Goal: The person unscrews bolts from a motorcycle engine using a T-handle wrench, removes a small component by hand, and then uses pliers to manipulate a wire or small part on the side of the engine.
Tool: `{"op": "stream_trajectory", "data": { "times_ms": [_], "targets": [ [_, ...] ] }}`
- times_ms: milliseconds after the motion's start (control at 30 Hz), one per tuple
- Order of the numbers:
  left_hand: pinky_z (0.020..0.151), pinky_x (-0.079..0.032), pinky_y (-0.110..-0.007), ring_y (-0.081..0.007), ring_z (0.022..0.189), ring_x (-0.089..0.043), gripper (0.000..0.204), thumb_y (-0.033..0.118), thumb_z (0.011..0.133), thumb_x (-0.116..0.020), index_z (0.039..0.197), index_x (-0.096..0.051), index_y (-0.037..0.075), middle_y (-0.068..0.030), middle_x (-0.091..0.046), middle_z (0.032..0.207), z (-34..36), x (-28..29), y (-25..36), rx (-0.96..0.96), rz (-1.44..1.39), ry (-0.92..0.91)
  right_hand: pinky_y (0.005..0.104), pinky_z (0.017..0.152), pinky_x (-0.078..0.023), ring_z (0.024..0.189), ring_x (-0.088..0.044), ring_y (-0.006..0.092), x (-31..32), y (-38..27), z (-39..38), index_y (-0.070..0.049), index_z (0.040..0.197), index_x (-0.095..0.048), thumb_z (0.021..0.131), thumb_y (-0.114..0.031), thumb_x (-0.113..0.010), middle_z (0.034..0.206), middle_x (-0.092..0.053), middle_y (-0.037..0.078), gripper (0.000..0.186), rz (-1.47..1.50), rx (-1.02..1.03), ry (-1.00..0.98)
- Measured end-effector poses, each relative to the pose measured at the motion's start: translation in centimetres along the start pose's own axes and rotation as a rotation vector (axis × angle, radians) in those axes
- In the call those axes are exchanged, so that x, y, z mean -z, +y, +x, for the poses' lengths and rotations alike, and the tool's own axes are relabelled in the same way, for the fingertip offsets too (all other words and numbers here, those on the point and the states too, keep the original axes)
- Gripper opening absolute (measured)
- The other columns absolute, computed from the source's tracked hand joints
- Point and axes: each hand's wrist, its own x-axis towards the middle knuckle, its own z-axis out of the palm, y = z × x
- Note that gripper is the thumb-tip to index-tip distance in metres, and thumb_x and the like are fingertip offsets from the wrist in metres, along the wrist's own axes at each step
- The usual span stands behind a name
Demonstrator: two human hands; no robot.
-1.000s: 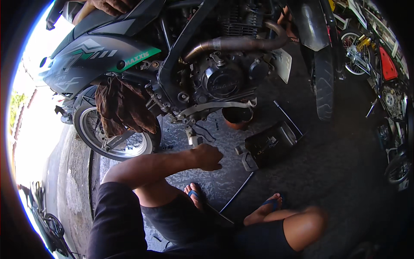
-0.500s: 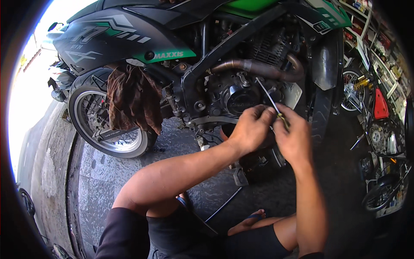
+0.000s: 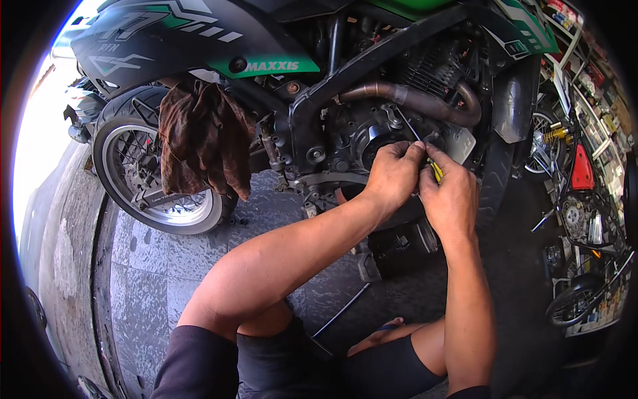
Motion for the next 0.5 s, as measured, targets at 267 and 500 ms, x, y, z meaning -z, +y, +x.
{"op": "stream_trajectory", "data": {
  "times_ms": [267,500],
  "targets": [
    [0.079,-0.053,-0.033,-0.0202,0.087,-0.066,0.03,0.02,0.098,-0.058,0.11,-0.066,-0.007,-0.0155,-0.071,0.095,1.0,0.8,-1.1,-0.192,0.212,0.168,0.0474,0.078,-0.056,0.09,-0.07,0.0382,-0.4,-0.4,0.0,-0.009,0.119,-0.07,0.087,-0.014,-0.063,0.098,-0.072,0.018,0.033,-0.097,0.075,0.04],
    [0.097,-0.049,-0.041,-0.039,0.112,-0.065,0.038,0.015,0.092,-0.061,0.124,-0.062,-0.006,-0.0284,-0.068,0.114,3.0,2.8,0.3,-0.276,0.45,0.312,0.0482,0.08,-0.056,0.088,-0.07,0.0406,0.3,-0.7,1.3,-0.006,0.113,-0.072,0.086,-0.016,-0.061,0.099,-0.071,0.024,0.031,0.006,-0.065,-0.052]
  ]
}}
